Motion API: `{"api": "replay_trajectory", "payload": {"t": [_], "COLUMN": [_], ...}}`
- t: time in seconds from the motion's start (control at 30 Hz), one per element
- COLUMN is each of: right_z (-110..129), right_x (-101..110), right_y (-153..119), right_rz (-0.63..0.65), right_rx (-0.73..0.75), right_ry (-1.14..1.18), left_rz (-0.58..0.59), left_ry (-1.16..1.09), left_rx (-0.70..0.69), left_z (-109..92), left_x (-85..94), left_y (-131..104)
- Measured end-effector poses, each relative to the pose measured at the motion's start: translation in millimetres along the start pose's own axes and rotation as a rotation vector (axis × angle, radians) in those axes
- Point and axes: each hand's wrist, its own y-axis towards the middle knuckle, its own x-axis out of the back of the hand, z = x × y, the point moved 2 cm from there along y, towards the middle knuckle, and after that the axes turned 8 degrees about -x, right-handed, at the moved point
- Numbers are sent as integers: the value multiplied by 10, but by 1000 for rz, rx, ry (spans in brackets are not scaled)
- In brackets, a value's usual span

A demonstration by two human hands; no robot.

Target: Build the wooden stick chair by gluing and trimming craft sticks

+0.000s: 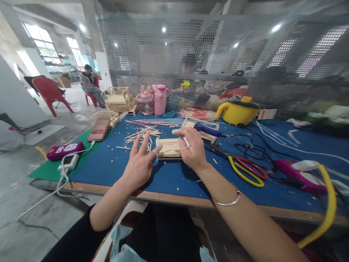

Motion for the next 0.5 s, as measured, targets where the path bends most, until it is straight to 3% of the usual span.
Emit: {"api": "replay_trajectory", "payload": {"t": [0.13, 0.27, 0.37, 0.5], "right_z": [3, 43, 107, 211], "right_x": [6, 107, 210, 252], "right_y": [1, 17, 59, 127], "right_rz": [-17, -82, -68, 216], "right_rx": [7, 29, 53, 168], "right_ry": [-1, 24, 3, -120], "left_rz": [-142, -324, -225, -80], "left_ry": [-68, -143, -348, -455], "left_rx": [49, 340, 521, 612], "left_z": [11, 86, 137, 187], "left_x": [71, 178, 154, 76], "left_y": [-28, -154, -261, -357]}}
